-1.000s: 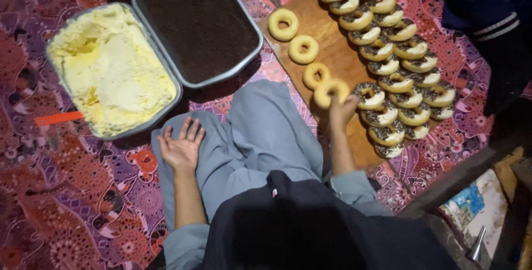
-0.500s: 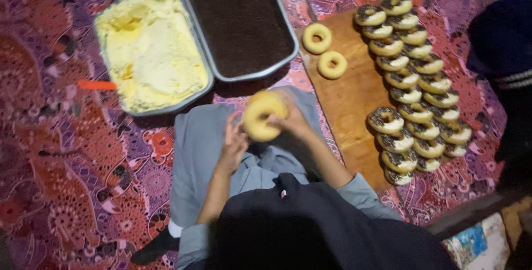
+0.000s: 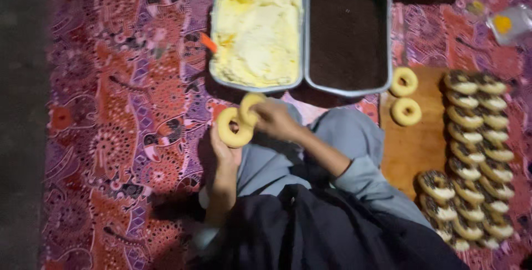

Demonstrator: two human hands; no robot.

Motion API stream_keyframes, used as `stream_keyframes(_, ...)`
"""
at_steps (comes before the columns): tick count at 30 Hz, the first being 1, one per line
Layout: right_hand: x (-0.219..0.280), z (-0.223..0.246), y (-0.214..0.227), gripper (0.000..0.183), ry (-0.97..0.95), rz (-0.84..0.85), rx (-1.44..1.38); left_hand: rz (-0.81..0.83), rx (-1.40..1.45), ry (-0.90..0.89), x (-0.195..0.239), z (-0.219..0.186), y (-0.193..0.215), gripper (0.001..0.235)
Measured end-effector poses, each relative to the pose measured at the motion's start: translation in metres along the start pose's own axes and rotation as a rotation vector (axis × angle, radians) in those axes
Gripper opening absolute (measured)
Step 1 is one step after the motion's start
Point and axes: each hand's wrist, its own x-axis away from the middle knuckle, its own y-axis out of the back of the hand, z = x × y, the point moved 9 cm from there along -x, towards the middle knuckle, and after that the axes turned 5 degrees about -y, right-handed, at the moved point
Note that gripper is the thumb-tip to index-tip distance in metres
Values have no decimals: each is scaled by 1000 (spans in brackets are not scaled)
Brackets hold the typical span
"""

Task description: The person sits on a mat and decorates donuts by dipping them into a yellow cream and then into a dark crumbly topping. They place the finished donuts on a wooden board and later retrieve more donuts from a nearby shelf to continue the process.

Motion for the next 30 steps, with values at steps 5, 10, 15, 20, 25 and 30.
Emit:
stream_keyframes(5, -111, -11, 54, 28, -19, -153, 313, -154, 10, 51, -24, 0, 32, 48)
stream_keyframes(10, -85, 15, 8, 41, 91, 180, -138, -159, 84, 128, -55, 16, 19, 47)
stream_keyframes(15, -93, 2, 16, 28, 188, 3, 89, -29, 174, 189, -68, 32, 3, 52)
stream_keyframes(20, -103, -8, 39, 25, -4, -107, 167, -67, 250, 198, -64, 36, 11, 45)
stream_keyframes(25, -71, 52, 12, 31, 354, 81, -80, -226, 81, 202, -67, 42, 36, 51)
stream_keyframes(30, -106, -10, 43, 11, -173, -138, 415, 10, 148, 144, -57, 27, 5, 54)
